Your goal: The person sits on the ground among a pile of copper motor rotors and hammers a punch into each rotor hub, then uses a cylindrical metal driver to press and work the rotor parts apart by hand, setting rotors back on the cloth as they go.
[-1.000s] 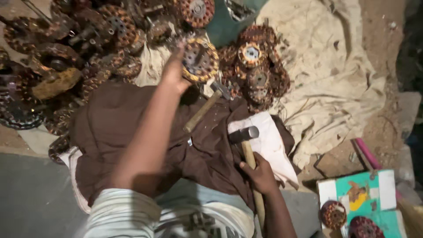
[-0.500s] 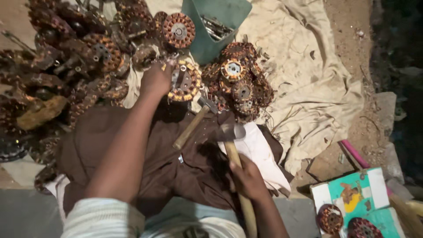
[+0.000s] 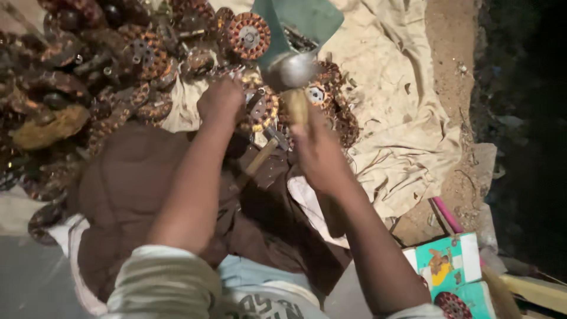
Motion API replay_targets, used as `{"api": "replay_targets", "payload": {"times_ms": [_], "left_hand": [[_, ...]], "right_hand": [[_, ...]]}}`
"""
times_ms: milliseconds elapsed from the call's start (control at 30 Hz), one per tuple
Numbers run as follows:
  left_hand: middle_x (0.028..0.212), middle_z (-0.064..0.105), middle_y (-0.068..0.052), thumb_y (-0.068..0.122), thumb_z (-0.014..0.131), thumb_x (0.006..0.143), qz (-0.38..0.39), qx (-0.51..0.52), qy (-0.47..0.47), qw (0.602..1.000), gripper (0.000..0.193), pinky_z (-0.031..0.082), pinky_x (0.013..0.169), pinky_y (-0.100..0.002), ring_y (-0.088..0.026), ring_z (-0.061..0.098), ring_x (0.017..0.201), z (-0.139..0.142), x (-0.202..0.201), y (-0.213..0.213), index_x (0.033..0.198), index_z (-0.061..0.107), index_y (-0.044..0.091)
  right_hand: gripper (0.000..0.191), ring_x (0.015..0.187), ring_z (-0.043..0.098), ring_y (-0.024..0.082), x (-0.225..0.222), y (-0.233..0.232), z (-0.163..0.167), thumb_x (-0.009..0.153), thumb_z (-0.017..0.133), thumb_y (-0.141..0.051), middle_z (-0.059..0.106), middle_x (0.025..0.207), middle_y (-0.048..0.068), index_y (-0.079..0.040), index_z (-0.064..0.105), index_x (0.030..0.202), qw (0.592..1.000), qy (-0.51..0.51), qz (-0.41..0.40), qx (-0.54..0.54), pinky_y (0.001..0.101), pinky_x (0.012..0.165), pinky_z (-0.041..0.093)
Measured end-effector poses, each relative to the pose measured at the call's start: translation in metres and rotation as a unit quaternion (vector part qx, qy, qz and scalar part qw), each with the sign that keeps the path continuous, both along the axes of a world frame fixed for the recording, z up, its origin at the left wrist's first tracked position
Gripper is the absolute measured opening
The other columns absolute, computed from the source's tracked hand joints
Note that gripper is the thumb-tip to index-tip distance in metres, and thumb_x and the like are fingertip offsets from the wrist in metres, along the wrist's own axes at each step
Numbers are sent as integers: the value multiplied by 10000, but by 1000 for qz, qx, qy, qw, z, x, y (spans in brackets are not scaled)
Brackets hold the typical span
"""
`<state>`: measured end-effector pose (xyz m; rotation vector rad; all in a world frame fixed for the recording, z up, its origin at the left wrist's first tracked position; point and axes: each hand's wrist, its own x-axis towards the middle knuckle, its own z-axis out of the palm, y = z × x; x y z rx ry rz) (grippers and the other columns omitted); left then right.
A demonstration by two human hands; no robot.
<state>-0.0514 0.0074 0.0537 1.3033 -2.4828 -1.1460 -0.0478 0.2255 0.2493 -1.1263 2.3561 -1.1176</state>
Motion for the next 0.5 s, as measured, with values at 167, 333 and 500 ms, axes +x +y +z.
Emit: {"api": "replay_targets", "payload": {"times_ms": [167, 333, 500], "left_hand": [[1208, 639, -323, 433, 402, 967, 28, -123, 22, 992, 504, 555, 733, -603, -479, 675, 1011, -4, -5, 1, 1185, 691, 83], [1152, 692, -255, 460, 368, 1084, -1, -30, -14, 999, 519, 539, 867, -569, -437, 678, 1058, 8, 2, 5, 1205, 668, 53], [1157, 696, -233, 477, 356, 1080, -3, -11, -30, 999, 530, 538, 874, -562, -423, 678, 1069, 14, 1, 2, 1217, 664, 68]], "right_hand": [[623, 536, 539, 125, -6, 9, 3, 1013, 549, -238, 606, 755, 87, -135, 327, 1587, 976, -190, -81, 70, 293, 445, 464], [662, 668, 574, 138, -3, 46, 74, 1168, 566, -197, 629, 936, 109, -84, 178, 1693, 976, -82, -24, -200, 289, 574, 510], [535, 679, 637, 164, -17, 29, 37, 1125, 573, -224, 643, 902, 108, -9, 303, 1533, 966, -7, 22, -258, 316, 638, 524]]}}
